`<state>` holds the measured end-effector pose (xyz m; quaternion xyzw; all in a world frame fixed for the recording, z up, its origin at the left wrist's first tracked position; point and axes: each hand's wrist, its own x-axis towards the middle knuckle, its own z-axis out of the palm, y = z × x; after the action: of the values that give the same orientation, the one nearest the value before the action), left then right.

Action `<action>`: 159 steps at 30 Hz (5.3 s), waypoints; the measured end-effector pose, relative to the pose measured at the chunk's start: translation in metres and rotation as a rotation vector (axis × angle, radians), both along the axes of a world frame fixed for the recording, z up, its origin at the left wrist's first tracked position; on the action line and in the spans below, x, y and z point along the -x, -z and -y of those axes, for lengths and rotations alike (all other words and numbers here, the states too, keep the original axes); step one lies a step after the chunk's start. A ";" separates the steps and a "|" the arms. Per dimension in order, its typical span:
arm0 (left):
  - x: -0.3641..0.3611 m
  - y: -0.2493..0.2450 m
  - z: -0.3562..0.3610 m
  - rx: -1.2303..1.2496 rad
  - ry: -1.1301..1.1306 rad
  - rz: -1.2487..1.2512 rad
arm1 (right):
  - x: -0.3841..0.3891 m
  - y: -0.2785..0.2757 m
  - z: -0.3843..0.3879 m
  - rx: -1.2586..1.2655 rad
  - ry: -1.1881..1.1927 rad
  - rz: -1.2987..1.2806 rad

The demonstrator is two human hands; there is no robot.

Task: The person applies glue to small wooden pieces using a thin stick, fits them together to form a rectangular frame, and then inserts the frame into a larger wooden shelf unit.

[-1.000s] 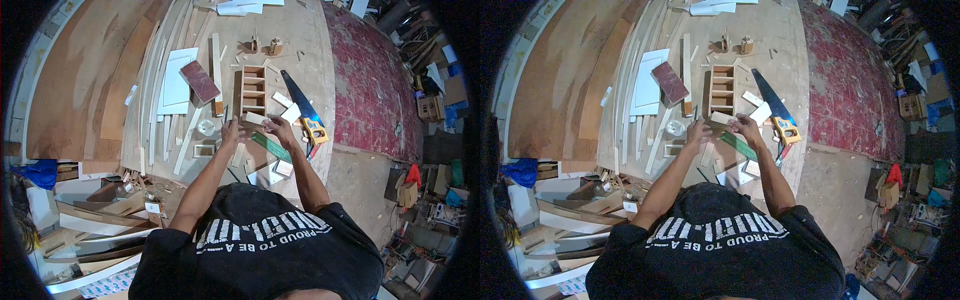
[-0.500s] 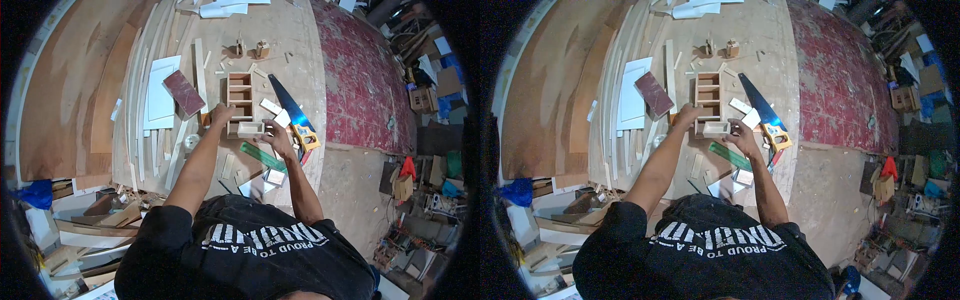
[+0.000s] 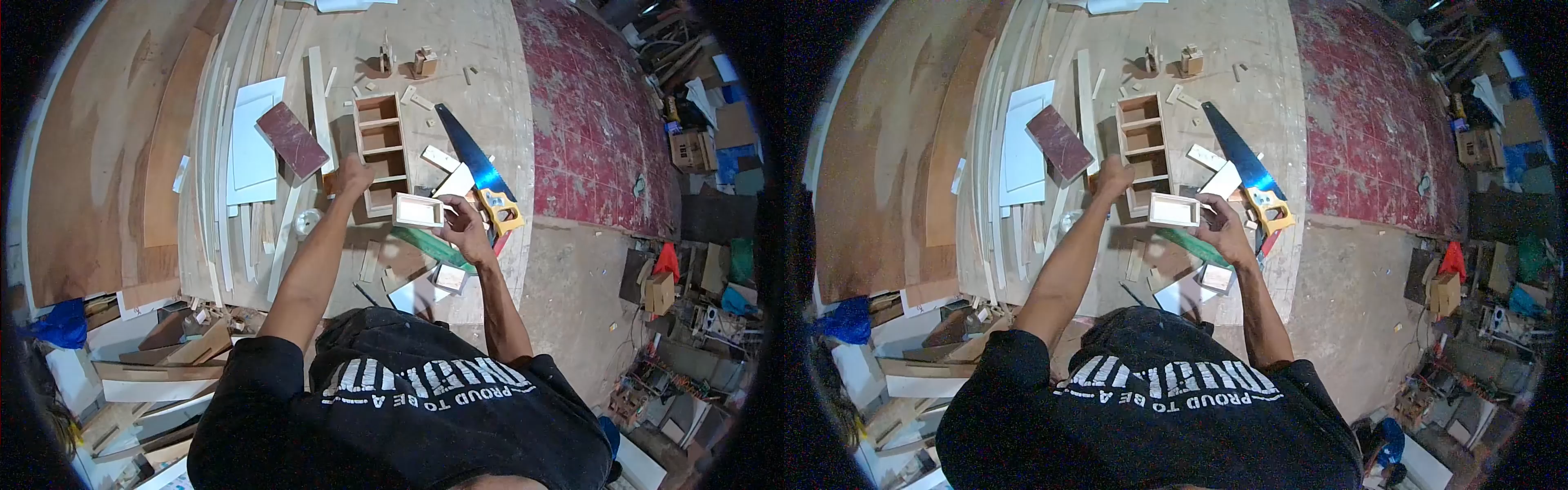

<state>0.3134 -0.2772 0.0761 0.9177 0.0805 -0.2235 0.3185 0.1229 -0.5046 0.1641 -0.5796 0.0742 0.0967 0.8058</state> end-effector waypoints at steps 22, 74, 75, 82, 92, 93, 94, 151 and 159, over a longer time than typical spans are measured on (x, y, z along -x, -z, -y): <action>0.088 -0.033 -0.003 0.169 -0.061 0.575 | 0.002 0.096 -0.037 0.266 0.009 -0.052; 0.002 -0.100 -0.034 0.546 -0.002 -0.082 | -0.045 0.123 -0.107 0.003 0.572 -0.194; 0.001 -0.102 -0.034 0.531 0.002 -0.100 | -0.046 0.125 -0.107 0.002 0.563 -0.180; -0.003 -0.107 -0.032 0.419 0.037 -0.128 | -0.059 0.149 -0.101 0.127 0.534 -0.191; -0.002 -0.108 -0.032 0.436 0.013 -0.131 | -0.038 0.093 -0.091 0.815 0.374 0.138; -0.003 -0.107 -0.032 0.441 0.009 -0.136 | -0.037 0.084 -0.093 0.882 0.279 0.199; -0.003 -0.106 -0.031 0.446 0.005 -0.138 | -0.037 0.081 -0.093 0.957 0.223 0.244; -0.009 -0.043 -0.005 0.226 -0.039 -0.088 | -0.022 0.100 -0.055 0.907 0.130 0.167; -0.028 -0.015 -0.008 0.181 -0.062 -0.191 | -0.026 0.093 -0.057 0.948 0.061 0.096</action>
<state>0.3409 -0.2691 0.0913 0.8568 0.1183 -0.3060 0.3977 0.1485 -0.4473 0.0709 -0.8845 0.0901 0.0016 0.4577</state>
